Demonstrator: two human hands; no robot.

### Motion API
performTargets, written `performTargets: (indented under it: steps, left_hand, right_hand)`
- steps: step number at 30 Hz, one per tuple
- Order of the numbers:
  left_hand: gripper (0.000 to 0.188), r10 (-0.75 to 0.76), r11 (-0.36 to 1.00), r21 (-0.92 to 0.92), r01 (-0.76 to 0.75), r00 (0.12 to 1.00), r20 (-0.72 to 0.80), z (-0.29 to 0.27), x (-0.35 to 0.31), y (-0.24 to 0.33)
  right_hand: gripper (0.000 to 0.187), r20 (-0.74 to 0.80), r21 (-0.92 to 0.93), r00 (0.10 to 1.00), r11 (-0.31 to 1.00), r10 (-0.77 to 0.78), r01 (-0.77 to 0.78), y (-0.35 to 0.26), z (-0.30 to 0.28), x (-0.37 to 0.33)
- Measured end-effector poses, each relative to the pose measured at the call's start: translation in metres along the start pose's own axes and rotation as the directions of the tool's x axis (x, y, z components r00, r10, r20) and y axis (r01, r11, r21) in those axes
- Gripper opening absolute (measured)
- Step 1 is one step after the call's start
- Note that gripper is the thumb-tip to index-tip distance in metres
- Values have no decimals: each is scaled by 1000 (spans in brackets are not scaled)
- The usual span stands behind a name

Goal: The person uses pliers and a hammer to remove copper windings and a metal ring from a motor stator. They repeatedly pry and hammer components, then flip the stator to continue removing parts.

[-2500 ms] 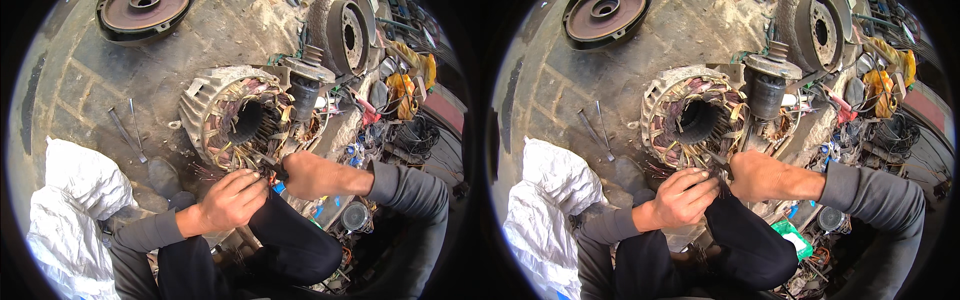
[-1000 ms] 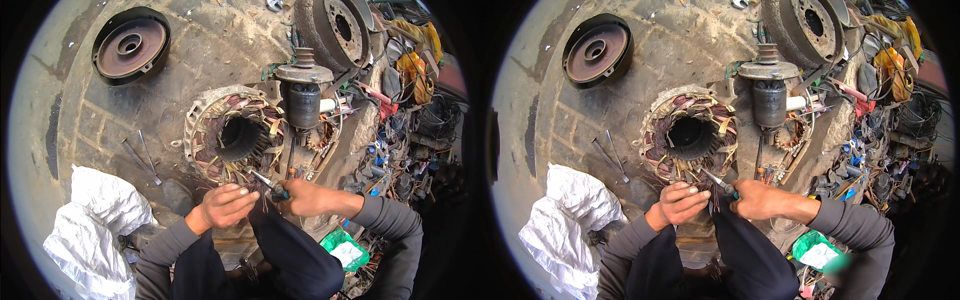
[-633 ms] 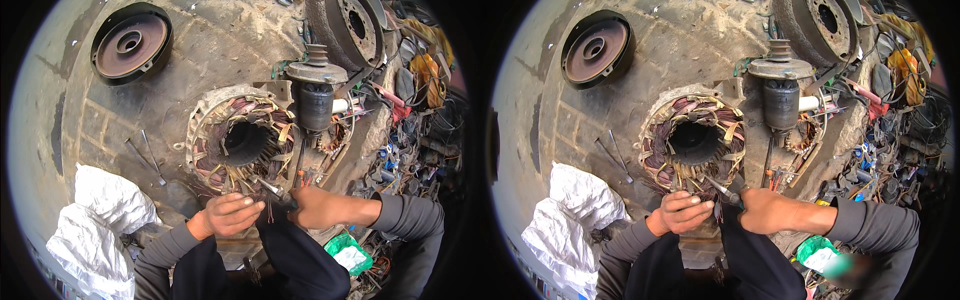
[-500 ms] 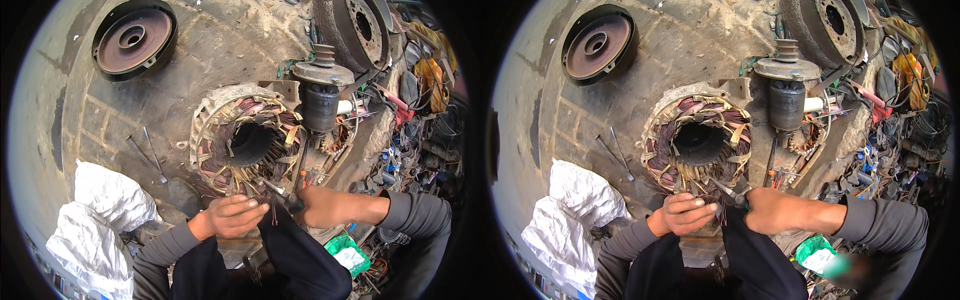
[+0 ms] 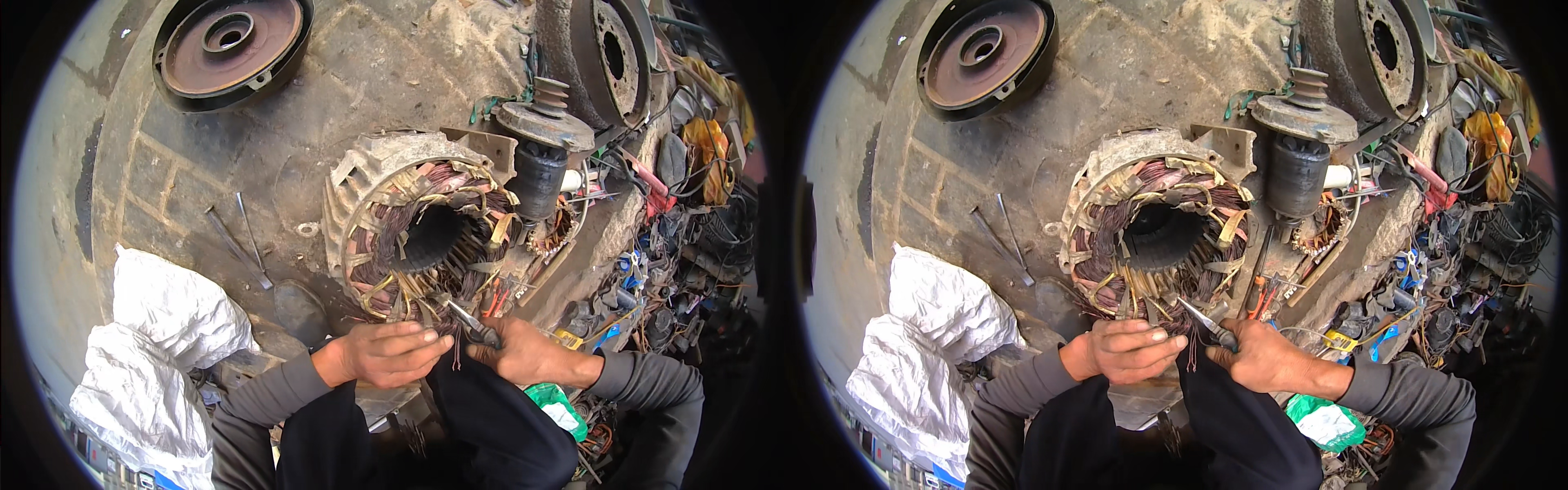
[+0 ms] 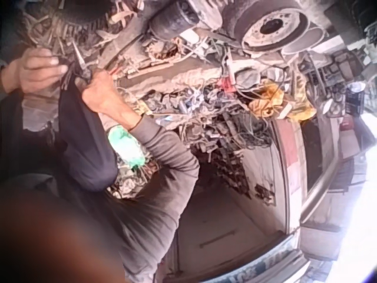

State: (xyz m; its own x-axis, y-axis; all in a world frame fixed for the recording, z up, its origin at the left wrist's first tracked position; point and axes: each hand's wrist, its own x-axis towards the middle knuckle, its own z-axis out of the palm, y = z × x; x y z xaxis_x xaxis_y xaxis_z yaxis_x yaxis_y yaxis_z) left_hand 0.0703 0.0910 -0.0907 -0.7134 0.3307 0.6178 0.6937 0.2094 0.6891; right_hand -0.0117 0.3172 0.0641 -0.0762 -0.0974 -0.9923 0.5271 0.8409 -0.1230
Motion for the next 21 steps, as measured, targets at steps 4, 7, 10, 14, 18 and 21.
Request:
performTargets:
  steps: [4, 7, 10, 14, 18, 21]
  left_hand:
    - [16, 48, 997, 55, -48, 999, -1, 5, -5, -2]
    - [12, 84, 991, 101, -83, 996, -1, 9, -9, -3]
    - [11, 98, 985, 141, -102, 995, 37, 9, -11, -4]
    - [15, 112, 976, 179, -121, 992, 64, 9, -12, -6]
    - [17, 139, 969, 197, -148, 989, 56, 11, -15, -8]
    - [27, 168, 961, 214, -177, 984, 56, 12, -16, -10]
  right_hand:
    - [36, -113, 35, 993, 999, -20, 24, 7, 14, 1]
    - [30, -225, 88, 966, 984, -131, 154, 14, 23, 4]
    - [25, -261, 106, 950, 973, -173, 206, 24, 28, 8]
    - [20, -331, 33, 901, 951, -280, 308, 36, 35, 16]
    - [20, -381, -25, 843, 916, -380, 401, 45, 41, 24]
    - [23, -405, -50, 814, 899, -416, 434, 48, 43, 29]
